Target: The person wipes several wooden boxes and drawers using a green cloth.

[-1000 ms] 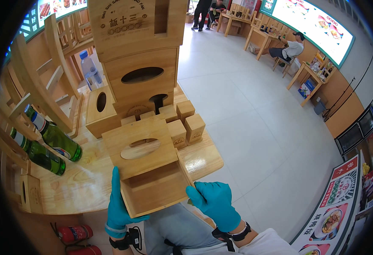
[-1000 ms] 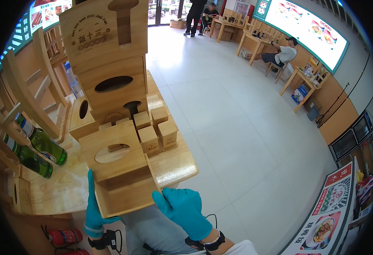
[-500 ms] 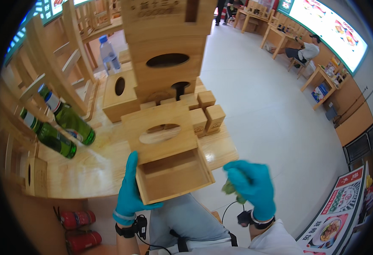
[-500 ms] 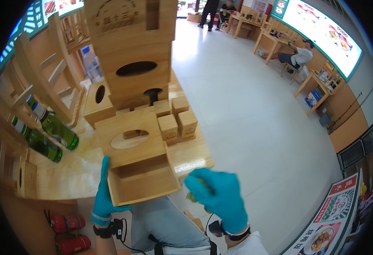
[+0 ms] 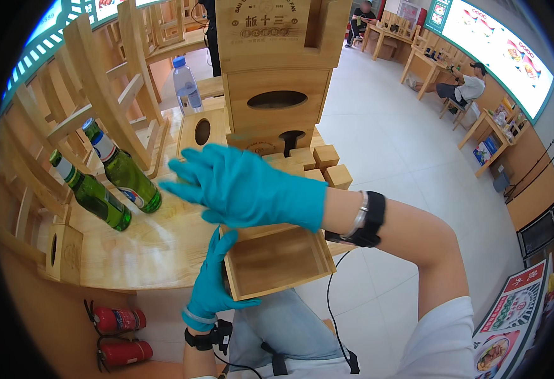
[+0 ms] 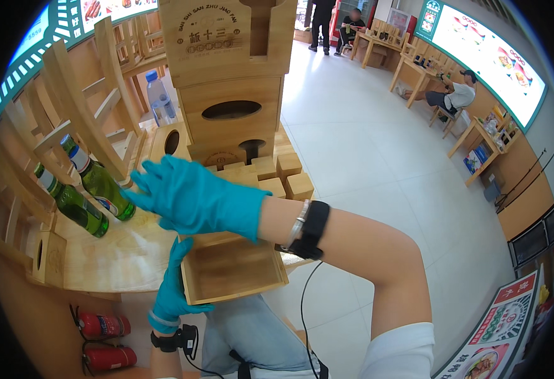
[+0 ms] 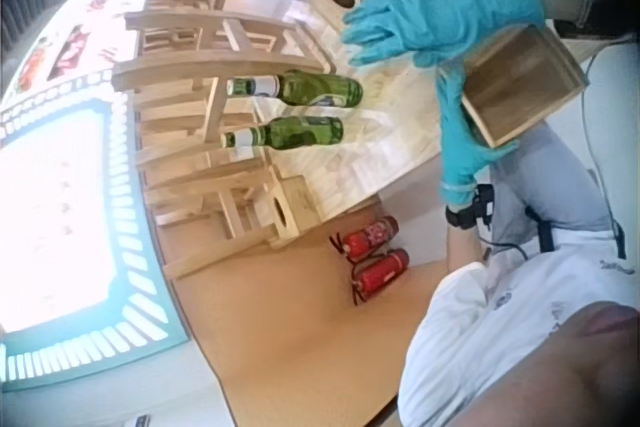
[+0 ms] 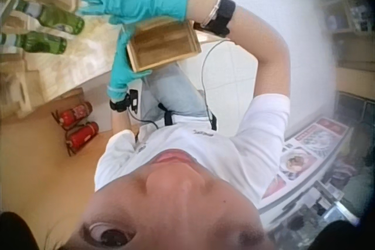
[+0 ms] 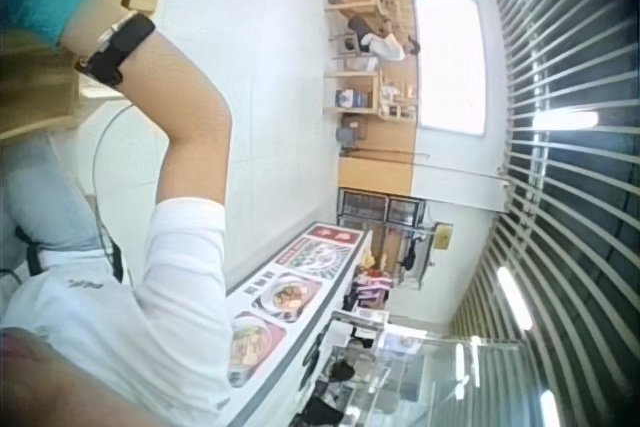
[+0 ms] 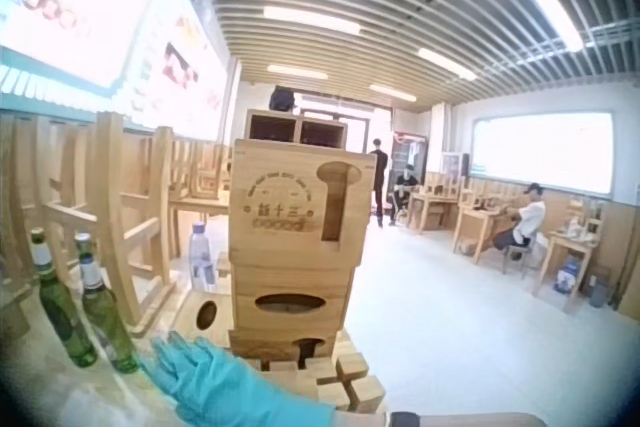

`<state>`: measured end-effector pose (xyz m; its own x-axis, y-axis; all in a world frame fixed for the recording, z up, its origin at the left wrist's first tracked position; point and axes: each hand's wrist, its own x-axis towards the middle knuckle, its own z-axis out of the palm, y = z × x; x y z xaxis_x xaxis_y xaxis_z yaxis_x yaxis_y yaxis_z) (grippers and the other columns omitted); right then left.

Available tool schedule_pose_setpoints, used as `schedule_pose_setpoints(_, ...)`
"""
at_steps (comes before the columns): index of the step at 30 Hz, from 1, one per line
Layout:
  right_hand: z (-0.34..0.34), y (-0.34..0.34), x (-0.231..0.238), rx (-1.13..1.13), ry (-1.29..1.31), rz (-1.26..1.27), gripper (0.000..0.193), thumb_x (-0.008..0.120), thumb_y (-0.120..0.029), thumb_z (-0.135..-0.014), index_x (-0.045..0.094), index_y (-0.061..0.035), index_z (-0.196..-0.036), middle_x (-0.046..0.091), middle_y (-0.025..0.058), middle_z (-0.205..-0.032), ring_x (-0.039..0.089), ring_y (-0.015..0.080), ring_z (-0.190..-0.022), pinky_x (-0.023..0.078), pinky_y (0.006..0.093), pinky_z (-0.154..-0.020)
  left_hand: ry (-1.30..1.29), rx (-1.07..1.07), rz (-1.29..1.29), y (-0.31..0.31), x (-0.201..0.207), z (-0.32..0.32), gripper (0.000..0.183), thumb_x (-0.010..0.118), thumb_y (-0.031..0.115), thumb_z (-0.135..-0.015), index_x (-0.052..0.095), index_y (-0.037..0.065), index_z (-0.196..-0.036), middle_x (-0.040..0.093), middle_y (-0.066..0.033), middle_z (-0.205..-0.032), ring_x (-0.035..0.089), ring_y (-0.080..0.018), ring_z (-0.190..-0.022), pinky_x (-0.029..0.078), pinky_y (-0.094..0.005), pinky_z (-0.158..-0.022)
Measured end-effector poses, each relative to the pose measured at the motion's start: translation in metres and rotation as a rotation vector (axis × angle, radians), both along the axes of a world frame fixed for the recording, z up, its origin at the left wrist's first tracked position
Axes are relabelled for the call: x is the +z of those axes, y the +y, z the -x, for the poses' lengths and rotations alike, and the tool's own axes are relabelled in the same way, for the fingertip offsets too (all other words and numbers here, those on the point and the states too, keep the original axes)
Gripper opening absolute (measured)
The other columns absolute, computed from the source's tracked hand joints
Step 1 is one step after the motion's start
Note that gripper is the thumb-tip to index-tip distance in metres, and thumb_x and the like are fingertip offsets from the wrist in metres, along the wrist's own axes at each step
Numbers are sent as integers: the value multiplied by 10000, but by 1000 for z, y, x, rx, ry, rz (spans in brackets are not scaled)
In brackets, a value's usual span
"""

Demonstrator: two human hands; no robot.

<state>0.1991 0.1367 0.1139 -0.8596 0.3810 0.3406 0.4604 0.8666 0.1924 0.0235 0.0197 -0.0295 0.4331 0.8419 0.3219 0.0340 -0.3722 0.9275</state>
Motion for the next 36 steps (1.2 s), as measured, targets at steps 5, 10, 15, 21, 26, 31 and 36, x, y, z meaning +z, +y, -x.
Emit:
schedule_pose_setpoints(5,0,19,-33,176,-24,-20,614,564,-458,-957,461,-222,-1515,363,146,-1596,277,381,-1496,212,527,-1226,26,20,-81,0,-5,3,1192,1019,310,-484,406,212,-1500,205,-196,-1632,385,-423,-1428,484,-545,-1085)
schedule_pose_setpoints(10,-15,14,-32,202,38,-27,607,542,-488,-968,441,-268,-1524,283,108,-1644,241,347,-1519,190,528,-1238,-2,21,-40,-2,-9,5,1156,1020,302,-483,432,212,-1474,209,-213,-1622,413,-425,-1408,521,-543,-1048)
schedule_pose_setpoints(15,-33,4,-26,86,-12,11,676,542,-481,-972,310,-321,-1586,182,62,-1683,186,296,-1542,157,499,-1248,-28,6,-38,0,-7,2,1149,1019,286,-488,433,212,-1473,206,-210,-1623,405,-422,-1414,509,-542,-1065)
schedule_pose_setpoints(21,-55,0,-21,6,-38,-13,646,519,-427,-996,292,-318,-1592,180,73,-1683,193,301,-1539,165,495,-1243,-14,28,-52,-2,1,2,1144,1021,258,-481,442,217,-1466,201,-194,-1630,397,-418,-1421,498,-541,-1076)
schedule_pose_setpoints(26,-65,-4,-20,-58,-53,-14,668,557,-392,-983,291,-317,-1591,177,91,-1681,214,318,-1531,199,502,-1234,-10,28,-61,-3,1,1,1149,1024,256,-472,446,226,-1464,195,-196,-1634,394,-417,-1423,503,-540,-1071)
schedule_pose_setpoints(31,-72,-9,-21,-94,-34,-3,710,611,-352,-957,292,-315,-1590,165,103,-1682,241,332,-1522,234,512,-1225,1,22,-80,-3,3,2,1146,1025,252,-475,447,221,-1464,189,-197,-1636,389,-415,-1427,503,-542,-1070)
schedule_pose_setpoints(36,-75,-11,-21,-114,-35,12,687,558,-340,-981,268,-291,-1601,167,113,-1681,200,329,-1536,199,520,-1229,5,18,-61,-4,5,2,1147,1026,249,-478,447,213,-1467,177,-191,-1640,388,-406,-1429,508,-546,-1065)
